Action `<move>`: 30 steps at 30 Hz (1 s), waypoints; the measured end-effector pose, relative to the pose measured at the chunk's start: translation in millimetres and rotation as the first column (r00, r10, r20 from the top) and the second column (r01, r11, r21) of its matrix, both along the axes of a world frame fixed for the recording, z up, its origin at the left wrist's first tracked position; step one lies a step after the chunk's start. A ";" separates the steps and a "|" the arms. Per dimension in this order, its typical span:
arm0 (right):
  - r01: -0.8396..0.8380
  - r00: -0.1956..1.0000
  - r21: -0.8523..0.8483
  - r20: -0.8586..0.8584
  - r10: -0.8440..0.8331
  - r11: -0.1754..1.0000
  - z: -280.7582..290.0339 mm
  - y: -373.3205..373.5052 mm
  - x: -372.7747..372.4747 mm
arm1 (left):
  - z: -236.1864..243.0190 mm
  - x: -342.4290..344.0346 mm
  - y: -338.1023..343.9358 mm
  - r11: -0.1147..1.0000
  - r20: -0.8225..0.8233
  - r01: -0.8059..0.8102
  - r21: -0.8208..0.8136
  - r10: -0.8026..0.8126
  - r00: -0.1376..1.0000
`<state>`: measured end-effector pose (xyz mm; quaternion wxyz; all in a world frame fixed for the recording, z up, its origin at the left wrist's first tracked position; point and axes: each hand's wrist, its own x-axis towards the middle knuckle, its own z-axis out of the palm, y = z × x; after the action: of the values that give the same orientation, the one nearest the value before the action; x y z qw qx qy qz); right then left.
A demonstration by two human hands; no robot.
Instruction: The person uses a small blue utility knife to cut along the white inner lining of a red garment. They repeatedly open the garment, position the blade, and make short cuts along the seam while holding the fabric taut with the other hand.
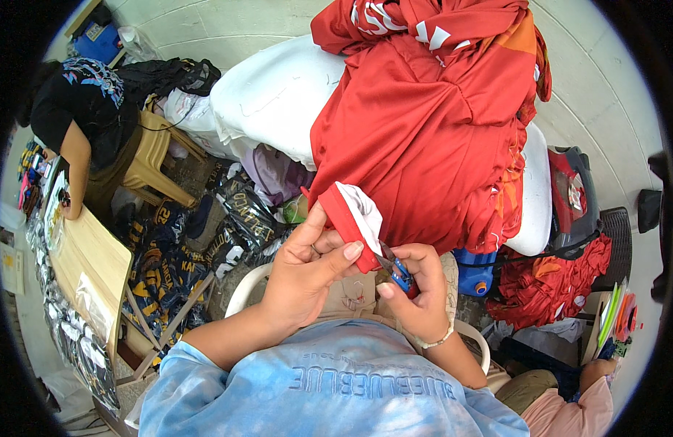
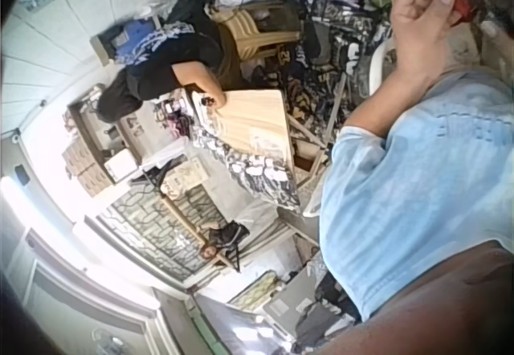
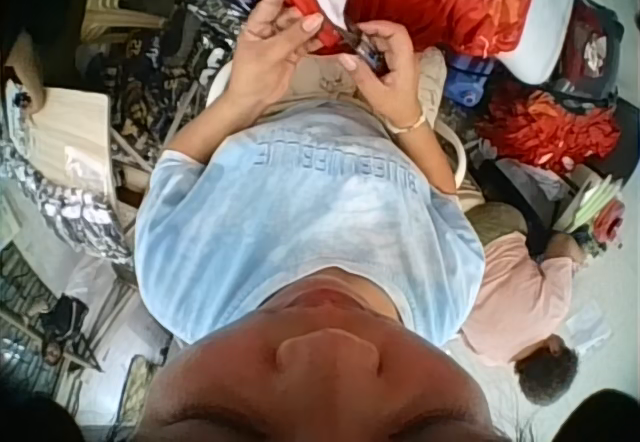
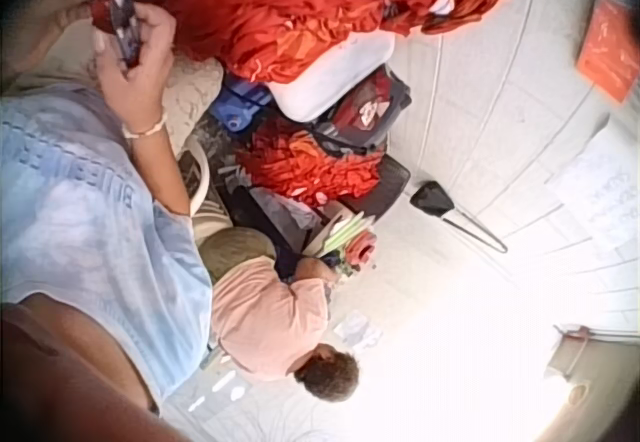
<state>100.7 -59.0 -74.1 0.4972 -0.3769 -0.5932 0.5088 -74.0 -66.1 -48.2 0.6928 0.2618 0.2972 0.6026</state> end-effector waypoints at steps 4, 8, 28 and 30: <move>0.032 0.993 0.171 0.110 -0.051 0.985 -1.1 1.3 -0.1 | 0.6 0.0 -0.6 1.000 -0.020 0.005 -0.005 -0.005 1.000; 0.022 0.980 0.221 0.186 -0.064 0.975 -2.6 2.2 3.9 | 2.1 0.4 -1.4 1.000 -0.020 0.009 -0.029 -0.010 1.000; -0.014 0.981 0.254 0.189 -0.035 0.967 5.5 4.5 6.4 | 5.4 3.5 -2.8 0.994 -0.069 0.023 -0.108 -0.031 0.997; -0.011 0.983 0.246 0.181 -0.035 0.969 3.6 4.4 6.3 | 5.5 3.2 -3.1 0.993 -0.076 0.026 -0.117 -0.035 0.997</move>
<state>107.0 -54.6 -70.6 0.4864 -0.3613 -0.6926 0.3913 -70.9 -69.2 -42.7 0.7039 0.2488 0.3543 0.5630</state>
